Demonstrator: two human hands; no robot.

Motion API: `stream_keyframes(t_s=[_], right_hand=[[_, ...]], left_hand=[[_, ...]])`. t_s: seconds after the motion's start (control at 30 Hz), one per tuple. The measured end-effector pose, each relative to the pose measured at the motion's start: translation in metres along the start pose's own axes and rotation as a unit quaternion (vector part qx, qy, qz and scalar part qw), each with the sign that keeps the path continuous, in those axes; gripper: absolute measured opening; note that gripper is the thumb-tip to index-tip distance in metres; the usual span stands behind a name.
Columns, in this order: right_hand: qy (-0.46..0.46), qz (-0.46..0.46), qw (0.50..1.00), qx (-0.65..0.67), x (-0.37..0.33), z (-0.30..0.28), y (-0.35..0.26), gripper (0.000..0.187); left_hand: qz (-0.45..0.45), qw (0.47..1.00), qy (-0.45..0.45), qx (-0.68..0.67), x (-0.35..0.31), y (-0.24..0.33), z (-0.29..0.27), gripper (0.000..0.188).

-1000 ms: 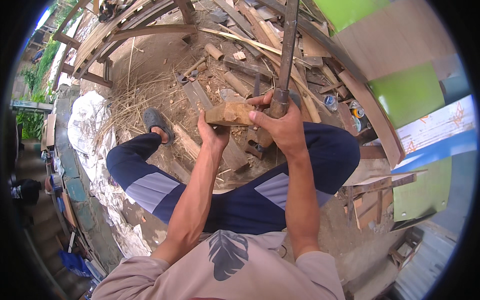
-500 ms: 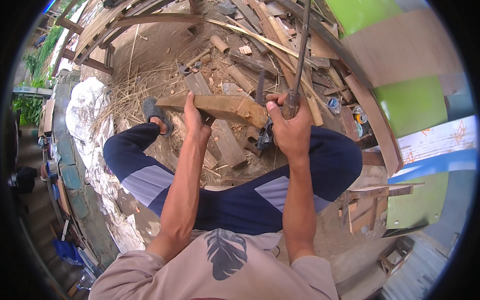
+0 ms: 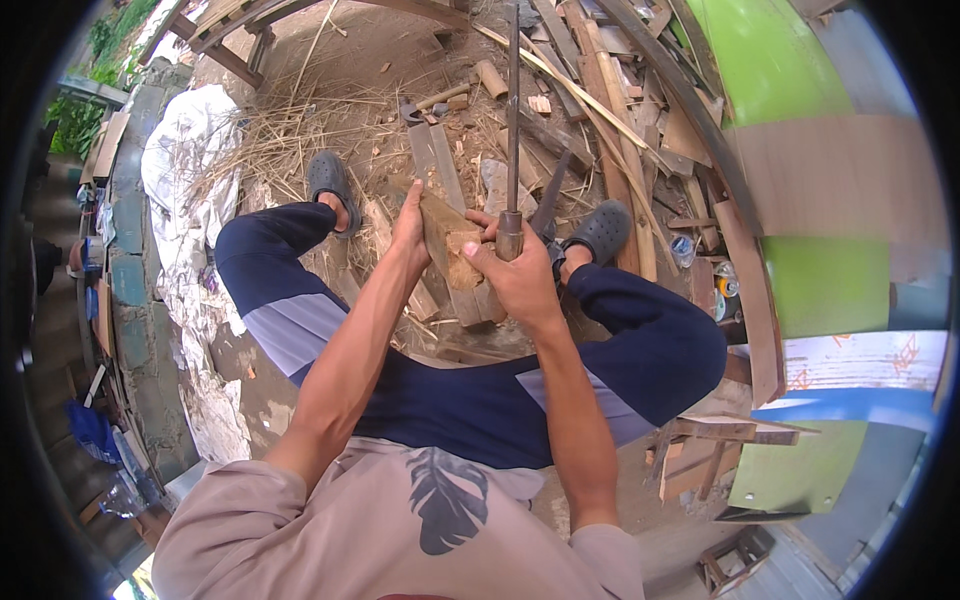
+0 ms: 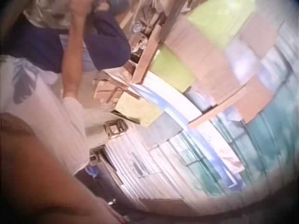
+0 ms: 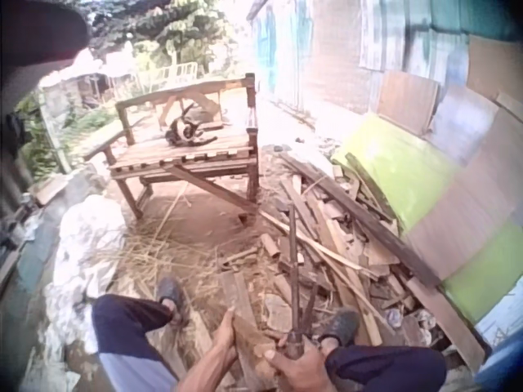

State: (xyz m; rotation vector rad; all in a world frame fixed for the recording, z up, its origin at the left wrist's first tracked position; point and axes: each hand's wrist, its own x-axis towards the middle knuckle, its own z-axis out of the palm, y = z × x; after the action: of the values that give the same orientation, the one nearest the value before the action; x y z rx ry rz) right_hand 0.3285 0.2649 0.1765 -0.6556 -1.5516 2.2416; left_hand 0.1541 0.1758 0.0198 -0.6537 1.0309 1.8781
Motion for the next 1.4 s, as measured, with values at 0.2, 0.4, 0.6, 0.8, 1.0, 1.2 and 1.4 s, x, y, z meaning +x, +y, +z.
stream_keyframes(t_s=[0.2,0.4,0.6,0.8,1.0,1.2,1.4], right_hand=[[0.073,0.009,0.997,0.014,0.017,0.022,0.037,0.021],[0.116,0.017,0.992,0.044,0.026,0.031,0.031,0.023],[0.155,0.04,0.987,-0.012,0.043,0.042,0.016,0.022],[0.132,0.024,0.991,-0.007,0.048,0.068,0.007,0.024],[0.095,-0.04,0.89,-0.444,0.025,0.047,-0.037,0.03],[-0.029,-0.159,0.812,-0.561,-0.004,0.042,-0.032,0.028],[-0.056,-0.149,0.813,-0.561,0.006,0.036,-0.028,0.018]], left_hand=[[-0.077,0.993,-0.042,-0.077,0.009,-0.004,-0.025,0.049],[-0.035,0.995,-0.083,-0.041,-0.059,-0.007,0.009,0.061],[0.059,0.993,-0.018,0.1,-0.118,0.003,0.034,0.072],[-0.027,0.987,-0.122,-0.105,-0.058,0.034,0.028,0.041],[-0.003,0.998,-0.025,-0.056,-0.061,0.063,0.035,0.033],[0.008,0.996,-0.022,-0.08,-0.061,0.059,0.025,0.03],[0.001,0.995,-0.065,-0.077,-0.071,0.056,0.005,0.031]])
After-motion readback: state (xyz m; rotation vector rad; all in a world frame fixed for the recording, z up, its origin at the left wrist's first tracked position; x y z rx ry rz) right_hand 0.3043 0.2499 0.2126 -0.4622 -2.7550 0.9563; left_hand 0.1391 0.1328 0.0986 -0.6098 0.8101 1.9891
